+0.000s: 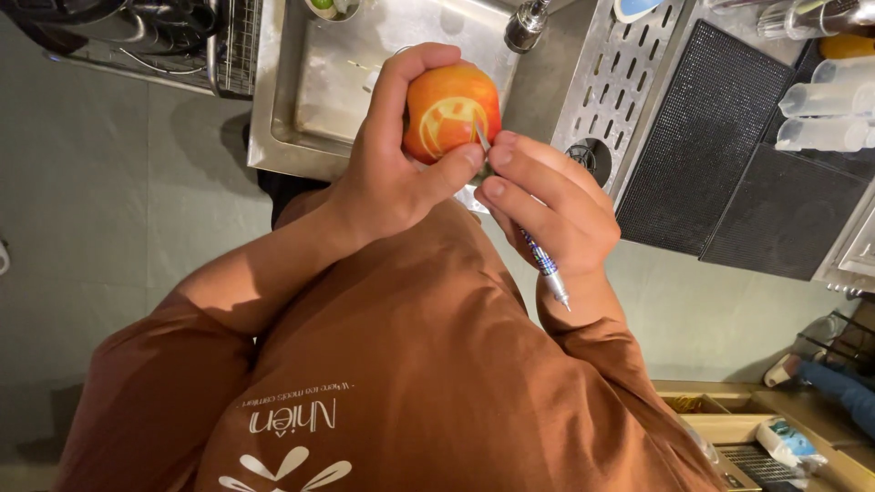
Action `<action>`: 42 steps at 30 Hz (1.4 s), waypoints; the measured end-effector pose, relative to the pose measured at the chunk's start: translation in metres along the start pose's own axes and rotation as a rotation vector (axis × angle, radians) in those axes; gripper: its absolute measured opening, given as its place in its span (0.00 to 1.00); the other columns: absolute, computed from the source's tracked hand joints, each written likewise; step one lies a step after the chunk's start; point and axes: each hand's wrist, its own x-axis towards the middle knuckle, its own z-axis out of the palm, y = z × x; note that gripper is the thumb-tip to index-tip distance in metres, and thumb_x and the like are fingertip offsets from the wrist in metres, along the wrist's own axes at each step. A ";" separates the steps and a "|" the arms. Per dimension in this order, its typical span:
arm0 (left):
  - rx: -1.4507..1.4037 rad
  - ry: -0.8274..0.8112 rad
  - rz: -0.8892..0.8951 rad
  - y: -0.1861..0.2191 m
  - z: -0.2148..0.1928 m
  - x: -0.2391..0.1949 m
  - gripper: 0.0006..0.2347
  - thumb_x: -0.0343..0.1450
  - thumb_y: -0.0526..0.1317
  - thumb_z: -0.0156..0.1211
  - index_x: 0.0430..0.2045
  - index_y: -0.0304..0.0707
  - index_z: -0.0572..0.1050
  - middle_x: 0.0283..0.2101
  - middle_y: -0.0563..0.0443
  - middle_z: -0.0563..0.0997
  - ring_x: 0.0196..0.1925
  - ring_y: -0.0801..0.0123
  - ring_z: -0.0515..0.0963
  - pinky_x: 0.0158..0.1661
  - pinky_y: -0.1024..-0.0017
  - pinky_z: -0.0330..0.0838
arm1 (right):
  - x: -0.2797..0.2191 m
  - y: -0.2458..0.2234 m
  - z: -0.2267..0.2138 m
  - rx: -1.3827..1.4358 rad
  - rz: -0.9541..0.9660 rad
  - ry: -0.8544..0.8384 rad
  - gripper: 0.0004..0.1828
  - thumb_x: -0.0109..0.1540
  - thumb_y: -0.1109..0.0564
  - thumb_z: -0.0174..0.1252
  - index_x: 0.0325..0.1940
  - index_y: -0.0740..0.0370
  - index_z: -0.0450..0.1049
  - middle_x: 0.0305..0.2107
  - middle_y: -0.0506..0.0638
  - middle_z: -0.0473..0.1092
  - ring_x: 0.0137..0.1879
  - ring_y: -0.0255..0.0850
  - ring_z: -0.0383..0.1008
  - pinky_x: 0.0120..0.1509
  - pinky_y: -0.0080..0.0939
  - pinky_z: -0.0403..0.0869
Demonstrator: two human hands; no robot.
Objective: Carving a decorative pattern into an apple.
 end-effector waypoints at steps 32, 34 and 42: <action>0.028 0.021 0.069 -0.002 0.000 0.003 0.24 0.77 0.29 0.64 0.63 0.37 0.57 0.60 0.47 0.70 0.57 0.71 0.72 0.61 0.73 0.70 | 0.006 0.001 0.006 -0.041 -0.059 0.015 0.13 0.60 0.73 0.74 0.44 0.71 0.77 0.43 0.60 0.75 0.51 0.56 0.80 0.56 0.49 0.84; 0.060 0.021 0.079 -0.002 0.000 0.003 0.24 0.77 0.29 0.64 0.63 0.37 0.56 0.61 0.47 0.69 0.58 0.71 0.72 0.62 0.73 0.70 | 0.005 0.002 0.007 -0.037 -0.057 0.019 0.13 0.60 0.73 0.74 0.44 0.70 0.77 0.43 0.60 0.75 0.51 0.56 0.80 0.56 0.49 0.83; 0.004 0.008 0.080 -0.003 0.001 0.002 0.24 0.77 0.29 0.64 0.64 0.37 0.56 0.61 0.47 0.70 0.58 0.72 0.72 0.62 0.73 0.70 | 0.002 0.005 0.010 -0.007 -0.077 0.055 0.14 0.59 0.72 0.74 0.44 0.70 0.76 0.43 0.60 0.75 0.51 0.56 0.80 0.55 0.50 0.83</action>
